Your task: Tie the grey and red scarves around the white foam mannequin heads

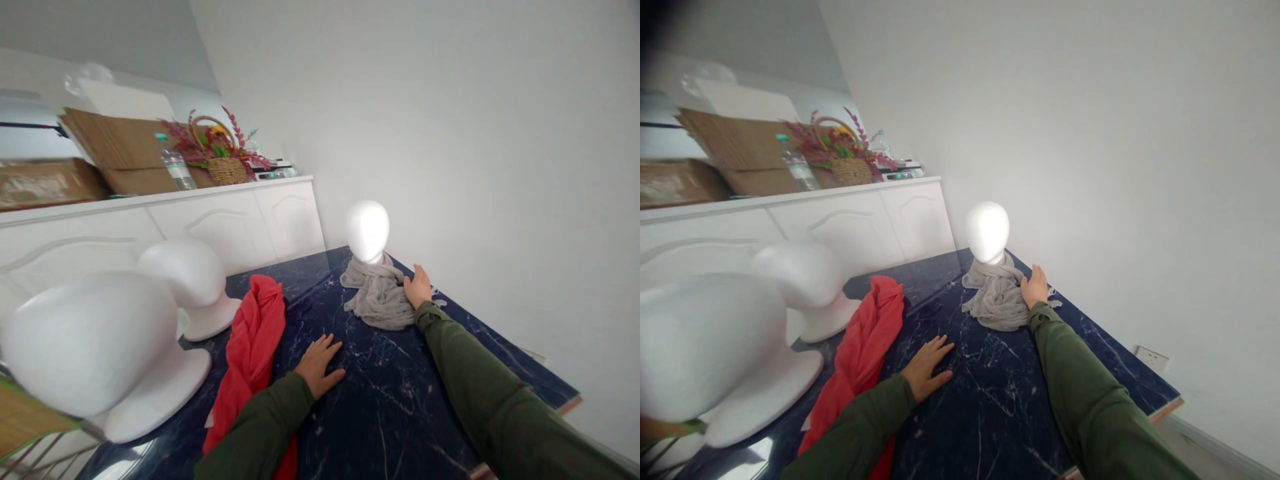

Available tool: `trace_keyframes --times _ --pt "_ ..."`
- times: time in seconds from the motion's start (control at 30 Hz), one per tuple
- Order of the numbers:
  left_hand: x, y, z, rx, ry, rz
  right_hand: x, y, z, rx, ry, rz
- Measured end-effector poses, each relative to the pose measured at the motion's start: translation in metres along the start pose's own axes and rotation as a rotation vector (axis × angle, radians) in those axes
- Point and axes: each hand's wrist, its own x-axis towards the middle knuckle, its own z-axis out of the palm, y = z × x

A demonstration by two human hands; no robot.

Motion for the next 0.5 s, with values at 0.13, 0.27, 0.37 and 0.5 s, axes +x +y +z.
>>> trace_keyframes --times 0.13,0.27,0.37,0.5 --pt "-0.001 -0.002 0.001 -0.008 0.020 0.017 0.010 -0.009 -0.004 -0.057 -0.232 -0.090" --pt "-0.001 -0.005 0.003 -0.022 0.044 0.025 0.008 -0.029 -0.003 -0.099 -0.411 -0.188" --pt "-0.001 -0.006 0.004 -0.023 0.061 0.035 0.000 -0.049 0.002 -0.090 -0.442 -0.272" --pt "-0.001 -0.009 0.006 -0.028 0.084 0.037 -0.021 -0.081 0.013 -0.045 -0.498 -0.452"
